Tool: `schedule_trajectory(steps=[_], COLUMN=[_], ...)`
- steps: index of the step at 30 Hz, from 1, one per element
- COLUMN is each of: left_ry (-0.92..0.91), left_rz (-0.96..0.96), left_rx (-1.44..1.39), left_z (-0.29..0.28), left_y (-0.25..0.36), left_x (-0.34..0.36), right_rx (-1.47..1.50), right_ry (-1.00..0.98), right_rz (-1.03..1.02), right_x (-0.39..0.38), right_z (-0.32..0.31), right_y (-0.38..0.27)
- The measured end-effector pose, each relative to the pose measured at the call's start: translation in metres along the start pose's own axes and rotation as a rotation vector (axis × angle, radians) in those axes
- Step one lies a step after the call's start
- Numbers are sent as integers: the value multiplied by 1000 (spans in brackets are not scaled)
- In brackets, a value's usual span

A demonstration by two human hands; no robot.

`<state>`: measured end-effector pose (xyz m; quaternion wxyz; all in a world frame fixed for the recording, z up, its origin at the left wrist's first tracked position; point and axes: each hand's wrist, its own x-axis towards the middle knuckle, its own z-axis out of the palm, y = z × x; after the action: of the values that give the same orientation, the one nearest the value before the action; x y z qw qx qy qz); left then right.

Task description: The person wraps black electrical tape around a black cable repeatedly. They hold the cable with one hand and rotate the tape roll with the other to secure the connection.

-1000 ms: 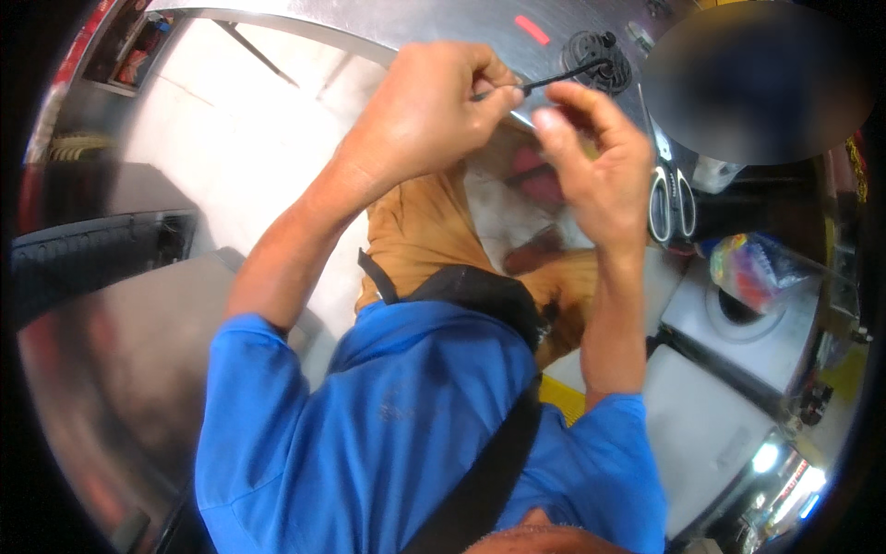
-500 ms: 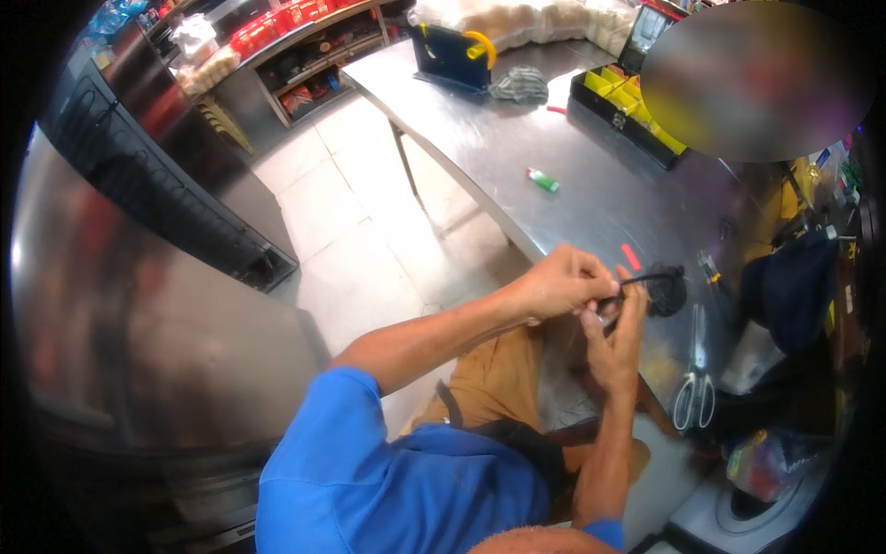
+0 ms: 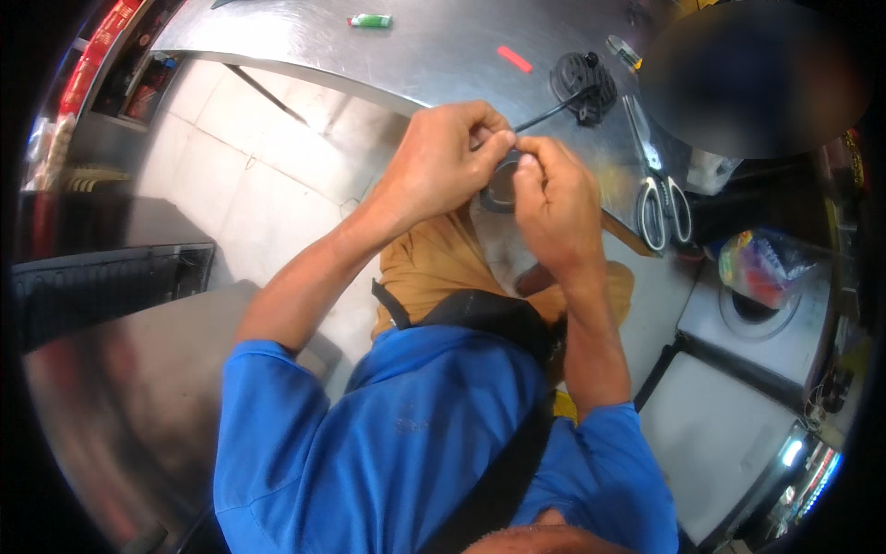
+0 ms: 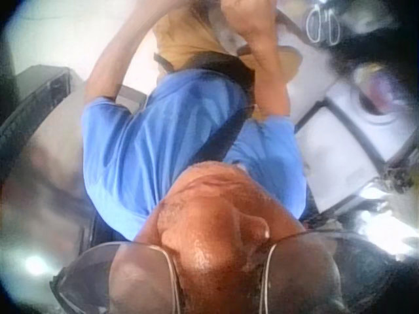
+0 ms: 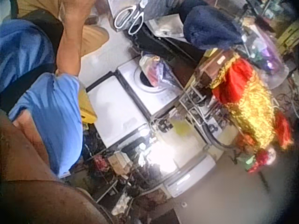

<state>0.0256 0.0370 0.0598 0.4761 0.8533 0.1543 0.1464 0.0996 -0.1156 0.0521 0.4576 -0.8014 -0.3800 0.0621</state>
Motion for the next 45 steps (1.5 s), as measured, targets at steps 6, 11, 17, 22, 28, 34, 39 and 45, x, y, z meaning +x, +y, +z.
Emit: schedule_trajectory(steps=[6,11,17,22,28,34,39,45], left_ry=[63,16,-88,-236,-204,-106,-112,-80], left_rz=[-42,-64,-175,-227,-83,-64,-89,-126], left_rx=[-238,-343,-555,-386,-71,15,-185,-332], left_z=[13,15,14,2,3,8,15,24], left_y=[-12,-7,-21,-19,-11,-6,-23,-32], left_x=[-7,-5,0,2,-6,-11,-9,-11], right_rx=[420,561,352,219,192,188,231,263], right_ry=[-43,122,94,28,53,82,80,62], right_rz=[206,115,53,129,164,123,149,123], right_x=[-10,-17,-15,-15,-18,-18,-20,-23], right_z=[9,46,31,11,16,17,18,15], right_y=[-11,8,5,5,7,11,15,22])
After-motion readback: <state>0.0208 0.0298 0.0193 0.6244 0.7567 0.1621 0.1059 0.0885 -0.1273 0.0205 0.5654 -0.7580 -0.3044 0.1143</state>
